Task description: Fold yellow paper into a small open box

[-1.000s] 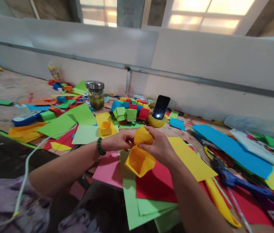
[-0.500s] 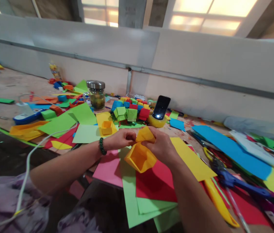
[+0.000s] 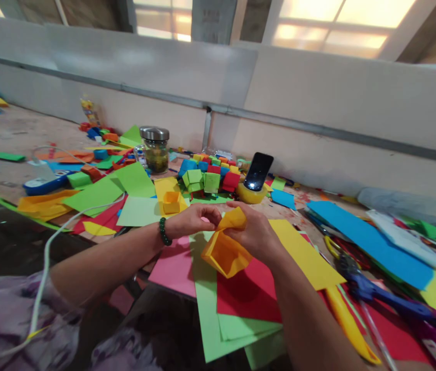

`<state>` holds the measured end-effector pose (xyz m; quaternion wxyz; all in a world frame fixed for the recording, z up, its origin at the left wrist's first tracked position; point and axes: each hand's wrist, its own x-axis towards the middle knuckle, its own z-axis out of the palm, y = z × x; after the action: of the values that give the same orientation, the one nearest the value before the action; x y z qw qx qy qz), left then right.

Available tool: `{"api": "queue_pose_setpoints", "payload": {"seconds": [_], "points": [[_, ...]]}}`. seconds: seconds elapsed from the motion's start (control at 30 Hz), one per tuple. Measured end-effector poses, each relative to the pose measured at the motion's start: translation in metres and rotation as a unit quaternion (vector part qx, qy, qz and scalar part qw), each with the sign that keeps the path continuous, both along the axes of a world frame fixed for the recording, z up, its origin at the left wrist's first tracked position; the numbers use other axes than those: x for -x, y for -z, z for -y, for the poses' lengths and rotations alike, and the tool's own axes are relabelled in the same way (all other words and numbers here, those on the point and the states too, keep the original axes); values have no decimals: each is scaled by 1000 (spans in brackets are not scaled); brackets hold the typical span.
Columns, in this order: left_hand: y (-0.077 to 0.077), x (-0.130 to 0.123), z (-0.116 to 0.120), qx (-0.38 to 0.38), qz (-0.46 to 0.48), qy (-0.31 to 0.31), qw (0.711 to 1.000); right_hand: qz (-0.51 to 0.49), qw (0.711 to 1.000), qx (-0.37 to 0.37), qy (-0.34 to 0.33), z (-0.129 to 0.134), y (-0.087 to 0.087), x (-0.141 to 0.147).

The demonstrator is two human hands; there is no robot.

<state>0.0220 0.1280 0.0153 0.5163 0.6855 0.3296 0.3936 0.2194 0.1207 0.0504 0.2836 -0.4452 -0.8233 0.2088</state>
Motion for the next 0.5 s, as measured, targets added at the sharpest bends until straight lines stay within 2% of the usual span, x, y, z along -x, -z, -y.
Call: {"api": "queue_pose_setpoints", "payload": {"seconds": [0.17,0.27,0.4,0.5], "points": [[-9,2,7,-11,-37,29,999,19,1000,-3,3,-3,5,-1],[-5,0,9,-25,-79,35,996,38,999,5,8,-4,8,1],[4,-3,8,-19,-106,34,994,68,997,24,-36,-4,10,2],[4,-4,8,-25,-115,23,993,59,997,44,-35,-6,9,-1]]}}
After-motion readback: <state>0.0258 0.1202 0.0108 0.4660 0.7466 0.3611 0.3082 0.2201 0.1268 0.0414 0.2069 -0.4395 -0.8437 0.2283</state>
